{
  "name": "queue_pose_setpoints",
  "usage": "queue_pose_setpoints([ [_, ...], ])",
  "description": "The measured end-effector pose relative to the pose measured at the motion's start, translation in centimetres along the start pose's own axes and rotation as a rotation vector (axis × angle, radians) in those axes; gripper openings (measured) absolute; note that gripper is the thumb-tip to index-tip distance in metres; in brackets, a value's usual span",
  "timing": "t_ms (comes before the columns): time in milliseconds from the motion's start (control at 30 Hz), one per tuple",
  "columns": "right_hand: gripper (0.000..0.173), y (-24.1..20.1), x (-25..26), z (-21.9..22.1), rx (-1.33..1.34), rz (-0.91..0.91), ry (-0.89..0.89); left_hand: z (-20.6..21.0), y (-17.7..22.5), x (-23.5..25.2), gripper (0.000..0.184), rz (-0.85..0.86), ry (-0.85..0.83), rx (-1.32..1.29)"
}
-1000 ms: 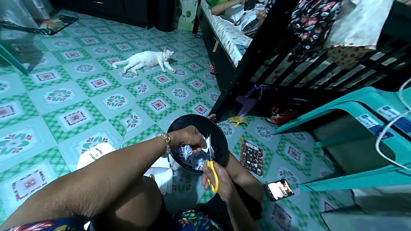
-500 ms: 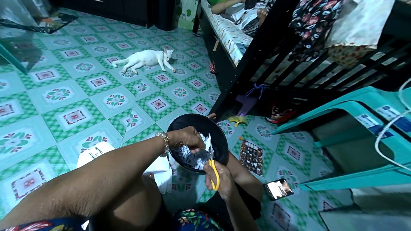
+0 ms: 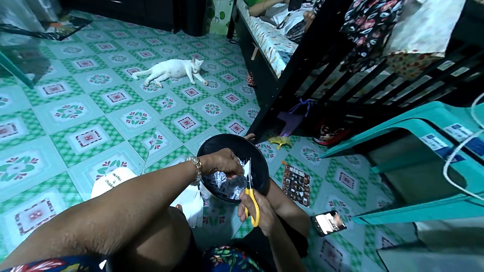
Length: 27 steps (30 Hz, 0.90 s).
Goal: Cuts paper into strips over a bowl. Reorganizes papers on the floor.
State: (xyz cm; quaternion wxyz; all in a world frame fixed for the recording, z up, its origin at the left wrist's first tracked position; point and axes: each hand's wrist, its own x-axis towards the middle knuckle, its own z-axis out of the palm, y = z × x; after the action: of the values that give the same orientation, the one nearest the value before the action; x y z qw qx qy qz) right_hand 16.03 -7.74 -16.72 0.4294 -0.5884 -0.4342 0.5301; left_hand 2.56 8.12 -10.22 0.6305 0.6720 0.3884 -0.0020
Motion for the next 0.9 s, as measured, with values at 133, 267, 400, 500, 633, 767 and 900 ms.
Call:
queue_pose_setpoints([
  [133,0.013,-0.1,-0.1,0.2,0.051,-0.004,0.026,-0.2,-0.2,0.3,0.021,0.016,-0.009,0.010],
  [267,0.015,0.2,-0.2,0.4,0.068,-0.027,0.047,-0.2,-0.2,0.3,0.022,0.005,-0.006,-0.004],
  [400,0.013,0.3,-0.1,0.4,0.069,-0.029,0.063,-0.2,-0.2,0.3,0.023,0.000,-0.002,0.016],
  [500,0.013,0.7,-0.1,0.4,0.089,-0.041,0.068,-0.3,-0.2,0.3,0.022,-0.003,-0.005,0.019],
  [633,0.014,1.2,-0.5,-0.1,0.066,-0.035,-0.005,-0.5,-0.2,0.2,0.021,0.000,0.024,-0.014],
  [767,0.017,1.1,-0.7,-0.4,-0.005,-0.024,-0.054,-0.4,-0.2,0.3,0.021,-0.001,0.035,-0.006],
  [900,0.018,0.4,-0.2,-0.2,-0.037,0.003,-0.034,0.0,0.1,0.1,0.018,-0.003,0.015,0.017],
])
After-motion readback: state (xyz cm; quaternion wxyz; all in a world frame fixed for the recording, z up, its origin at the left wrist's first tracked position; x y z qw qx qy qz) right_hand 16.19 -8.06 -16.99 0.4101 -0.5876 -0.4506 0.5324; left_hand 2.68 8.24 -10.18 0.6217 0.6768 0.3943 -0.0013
